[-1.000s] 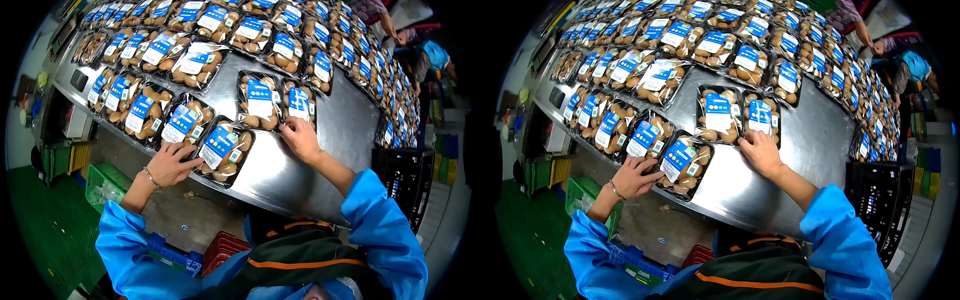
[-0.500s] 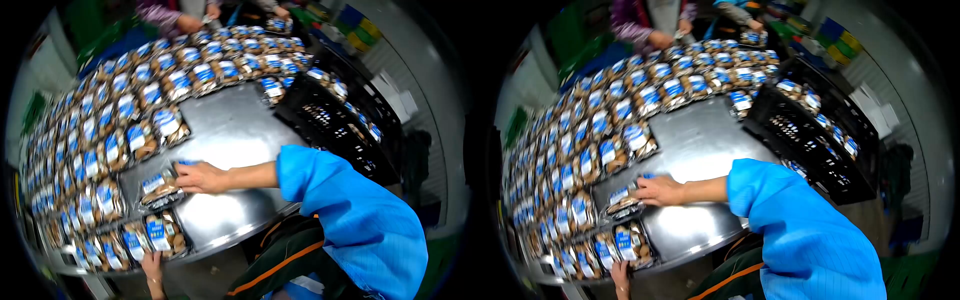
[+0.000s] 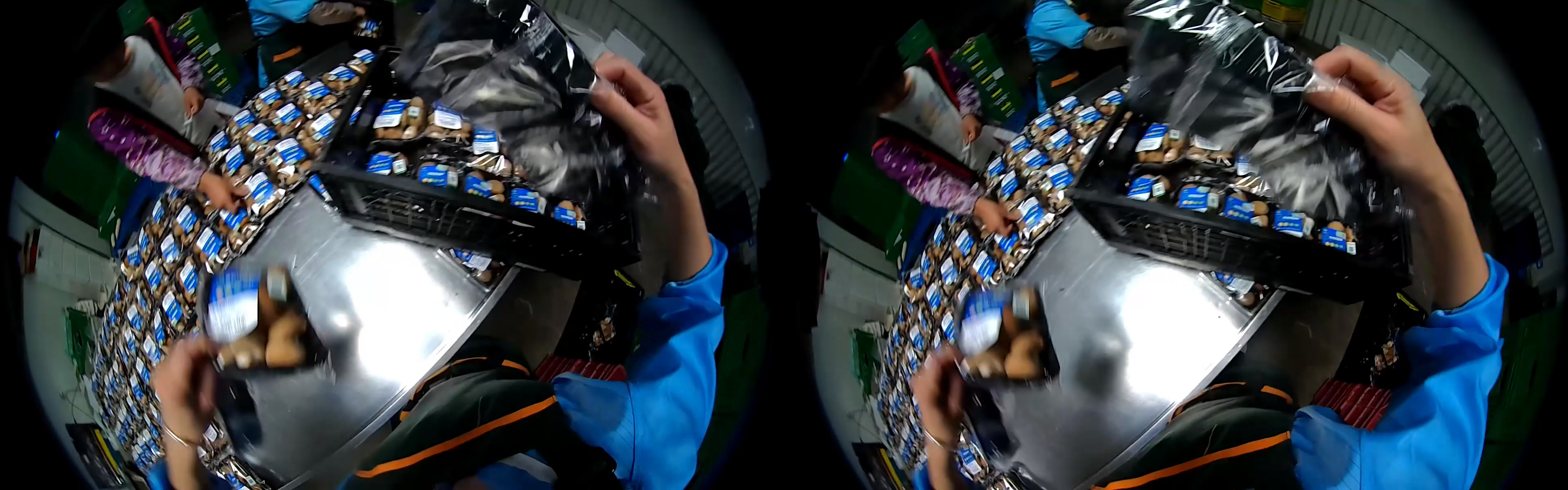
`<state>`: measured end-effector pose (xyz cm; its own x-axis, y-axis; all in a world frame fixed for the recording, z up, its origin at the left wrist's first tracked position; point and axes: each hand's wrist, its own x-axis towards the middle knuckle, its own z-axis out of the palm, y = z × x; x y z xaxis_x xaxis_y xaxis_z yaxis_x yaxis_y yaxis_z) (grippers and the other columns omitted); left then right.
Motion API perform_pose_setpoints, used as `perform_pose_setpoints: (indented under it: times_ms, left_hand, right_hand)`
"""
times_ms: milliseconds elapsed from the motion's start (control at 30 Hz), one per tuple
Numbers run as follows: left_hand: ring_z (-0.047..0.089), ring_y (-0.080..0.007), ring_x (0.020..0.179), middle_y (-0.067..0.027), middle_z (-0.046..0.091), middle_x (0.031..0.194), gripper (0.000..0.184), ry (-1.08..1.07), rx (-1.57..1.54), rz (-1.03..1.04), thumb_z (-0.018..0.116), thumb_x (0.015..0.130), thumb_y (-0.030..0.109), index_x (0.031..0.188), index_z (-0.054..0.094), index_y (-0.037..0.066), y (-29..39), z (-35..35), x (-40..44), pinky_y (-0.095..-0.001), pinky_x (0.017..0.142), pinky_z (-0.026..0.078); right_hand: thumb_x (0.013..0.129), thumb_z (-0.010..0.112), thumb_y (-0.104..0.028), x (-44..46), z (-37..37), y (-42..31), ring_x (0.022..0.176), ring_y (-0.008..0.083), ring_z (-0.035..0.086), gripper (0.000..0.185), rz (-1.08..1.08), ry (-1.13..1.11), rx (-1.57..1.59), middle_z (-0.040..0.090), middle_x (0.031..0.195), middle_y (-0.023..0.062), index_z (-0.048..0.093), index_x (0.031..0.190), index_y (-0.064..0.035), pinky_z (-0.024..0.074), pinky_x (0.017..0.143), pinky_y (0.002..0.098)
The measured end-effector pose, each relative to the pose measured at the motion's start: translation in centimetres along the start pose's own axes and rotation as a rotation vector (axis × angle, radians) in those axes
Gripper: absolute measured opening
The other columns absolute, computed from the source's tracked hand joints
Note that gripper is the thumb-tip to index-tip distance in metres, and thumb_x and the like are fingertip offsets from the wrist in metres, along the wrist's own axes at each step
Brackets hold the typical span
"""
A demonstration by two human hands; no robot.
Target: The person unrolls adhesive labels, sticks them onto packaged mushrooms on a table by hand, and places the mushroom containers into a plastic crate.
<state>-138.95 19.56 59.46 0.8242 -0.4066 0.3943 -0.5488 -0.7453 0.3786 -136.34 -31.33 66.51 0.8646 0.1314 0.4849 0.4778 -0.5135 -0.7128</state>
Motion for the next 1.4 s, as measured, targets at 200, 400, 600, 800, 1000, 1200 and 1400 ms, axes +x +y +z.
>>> perform_pose_setpoints:
  times_ms: [200, 400, 600, 800, 1000, 1200, 1400]
  left_hand:
    - [0.062, -0.0233, 0.066, -0.0096, 0.062, 0.079, 0.023, 0.079, -0.041, 0.697, 0.057, 0.074, -0.005, 0.095, 0.057, 0.007, 13.2, 10.0, 26.2, -0.0299, 0.058, 0.049]
    - [0.062, -0.0308, 0.079, -0.0147, 0.062, 0.093, 0.034, -0.453, -0.133, 0.757, 0.056, 0.08, 0.006, 0.114, 0.049, 0.007, 16.8, 37.6, 34.8, -0.0372, 0.068, 0.052]
    - [0.057, -0.0248, 0.091, -0.0119, 0.055, 0.094, 0.052, -0.616, 0.023, 0.657, 0.065, 0.077, 0.026, 0.119, 0.044, 0.004, 18.5, 43.4, 32.7, -0.0388, 0.073, 0.048]
    - [0.019, -0.0439, 0.131, -0.0255, 0.025, 0.14, 0.104, -0.436, 0.404, 0.573, 0.07, 0.065, 0.055, 0.144, 0.016, 0.013, 17.2, 45.0, 34.2, -0.0588, 0.104, 0.017]
    - [0.035, -0.039, 0.123, -0.0239, 0.036, 0.133, 0.091, -0.346, 0.059, 0.558, 0.072, 0.068, 0.038, 0.139, 0.024, 0.006, 16.1, 45.8, 35.6, -0.0487, 0.102, 0.029]
    - [0.039, -0.0371, 0.122, -0.0228, 0.044, 0.128, 0.082, -0.435, -0.034, 0.544, 0.064, 0.072, 0.043, 0.136, 0.029, 0.006, 18.8, 45.2, 33.8, -0.0497, 0.105, 0.023]
    - [0.052, -0.0243, 0.112, -0.0158, 0.05, 0.126, 0.065, -0.906, -1.764, -0.605, 0.04, 0.09, 0.053, 0.135, 0.034, 0.006, 19.4, 34.7, 35.7, -0.0406, 0.09, 0.047]
  right_hand:
    - [0.079, 0.06, -0.004, -2.6, -9.7, 11.1, 0.069, 0.0252, 0.055, 0.015, -0.196, 0.001, -0.838, 0.047, 0.083, 0.0104, 0.057, 0.093, -0.0054, 0.0432, 0.059, 0.0307]
    - [0.073, 0.053, -0.011, -9.2, -9.0, 25.8, 0.074, 0.0259, 0.057, 0.01, -0.038, -0.439, -1.131, 0.05, 0.083, 0.0091, 0.053, 0.083, -0.0098, 0.0464, 0.061, 0.037]
    - [0.077, 0.064, -0.015, -8.5, -9.8, 27.1, 0.085, 0.0277, 0.058, 0.031, 0.366, -0.514, -0.713, 0.05, 0.094, 0.0125, 0.053, 0.105, -0.0081, 0.0475, 0.07, 0.0388]
    - [0.07, 0.071, -0.021, -7.5, -11.7, 26.8, 0.132, 0.0359, 0.024, 0.071, 0.122, -0.688, -1.366, 0.032, 0.139, 0.018, 0.039, 0.133, -0.0132, 0.0197, 0.104, 0.0558]
    - [0.068, 0.066, -0.01, -6.7, -13.0, 24.1, 0.118, 0.0348, 0.044, 0.053, 0.175, -0.736, -1.355, 0.05, 0.122, 0.0193, 0.051, 0.119, -0.0071, 0.0357, 0.097, 0.0481]
    - [0.068, 0.066, 0.0, -5.4, -16.7, 15.5, 0.088, 0.031, 0.061, 0.035, 0.218, -0.217, -0.88, 0.063, 0.098, 0.0169, 0.061, 0.103, -0.0022, 0.0505, 0.073, 0.0375]
    - [0.064, 0.073, -0.007, -5.4, -9.4, 12.1, 0.101, 0.0318, 0.057, 0.058, -0.023, -0.129, -0.632, 0.056, 0.115, 0.0165, 0.054, 0.119, -0.0065, 0.0495, 0.084, 0.0377]
